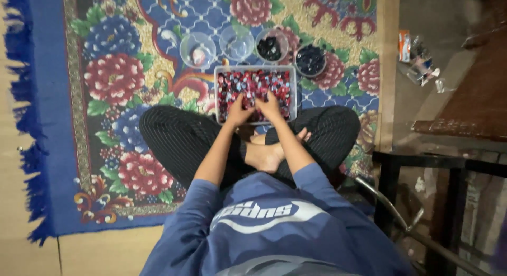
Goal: Sorting various colored buttons from a large central tray into smaller individual containers while sitting on the floor.
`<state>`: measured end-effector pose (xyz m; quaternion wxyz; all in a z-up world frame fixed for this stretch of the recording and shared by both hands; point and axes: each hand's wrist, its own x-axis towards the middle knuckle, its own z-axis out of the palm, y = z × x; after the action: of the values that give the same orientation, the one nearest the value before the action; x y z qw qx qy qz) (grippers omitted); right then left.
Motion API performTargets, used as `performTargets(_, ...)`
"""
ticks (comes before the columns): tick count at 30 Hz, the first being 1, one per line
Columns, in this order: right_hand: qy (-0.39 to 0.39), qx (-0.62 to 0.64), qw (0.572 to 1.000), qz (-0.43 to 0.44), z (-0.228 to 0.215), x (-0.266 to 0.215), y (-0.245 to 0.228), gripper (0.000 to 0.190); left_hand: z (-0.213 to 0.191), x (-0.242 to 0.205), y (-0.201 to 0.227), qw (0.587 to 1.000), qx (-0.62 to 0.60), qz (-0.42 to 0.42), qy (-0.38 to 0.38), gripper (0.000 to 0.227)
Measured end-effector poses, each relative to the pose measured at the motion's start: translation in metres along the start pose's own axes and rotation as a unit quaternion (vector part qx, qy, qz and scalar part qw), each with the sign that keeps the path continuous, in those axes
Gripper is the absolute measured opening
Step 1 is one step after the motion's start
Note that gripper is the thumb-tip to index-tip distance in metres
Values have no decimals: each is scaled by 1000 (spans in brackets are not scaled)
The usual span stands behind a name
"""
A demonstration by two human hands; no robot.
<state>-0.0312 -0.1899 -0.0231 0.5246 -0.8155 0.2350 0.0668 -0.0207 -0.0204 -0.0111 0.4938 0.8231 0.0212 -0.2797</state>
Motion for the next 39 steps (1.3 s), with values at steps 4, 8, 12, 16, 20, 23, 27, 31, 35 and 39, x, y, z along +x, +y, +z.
performTargets(4,73,62,991,-94,5,-8,-8,36,-6,1,-4,991,-55,49,111,31)
performTargets(8,155,38,978,-131,3,-13,2,39,-13,-13,14,970,-158,-26,181,47)
performTargets(12,169,32,977,-128,-4,-34,-40,31,-6,4,-10,970,-145,-20,193,30)
performTargets(16,183,53,966,-175,-4,-25,-27,39,-17,-15,18,969,-148,39,192,36)
performTargets(20,208,65,956,-194,-6,-23,-23,48,-19,-18,22,954,-178,90,223,35)
performTargets(23,242,12,947,-212,-3,-28,-23,43,-21,-23,24,946,-189,108,241,37)
performTargets(27,262,-40,930,-254,-5,-29,-24,39,-27,-30,34,945,-174,113,253,36)
performTargets(31,240,-63,915,-317,-8,-31,-35,46,-25,-31,39,945,-167,108,261,37)
performTargets(35,221,-77,924,-304,-2,-28,-23,48,-27,-32,36,942,-130,121,286,43)
performTargets(39,202,-46,932,-298,-8,-42,-48,43,-24,-24,22,935,-123,107,316,42)
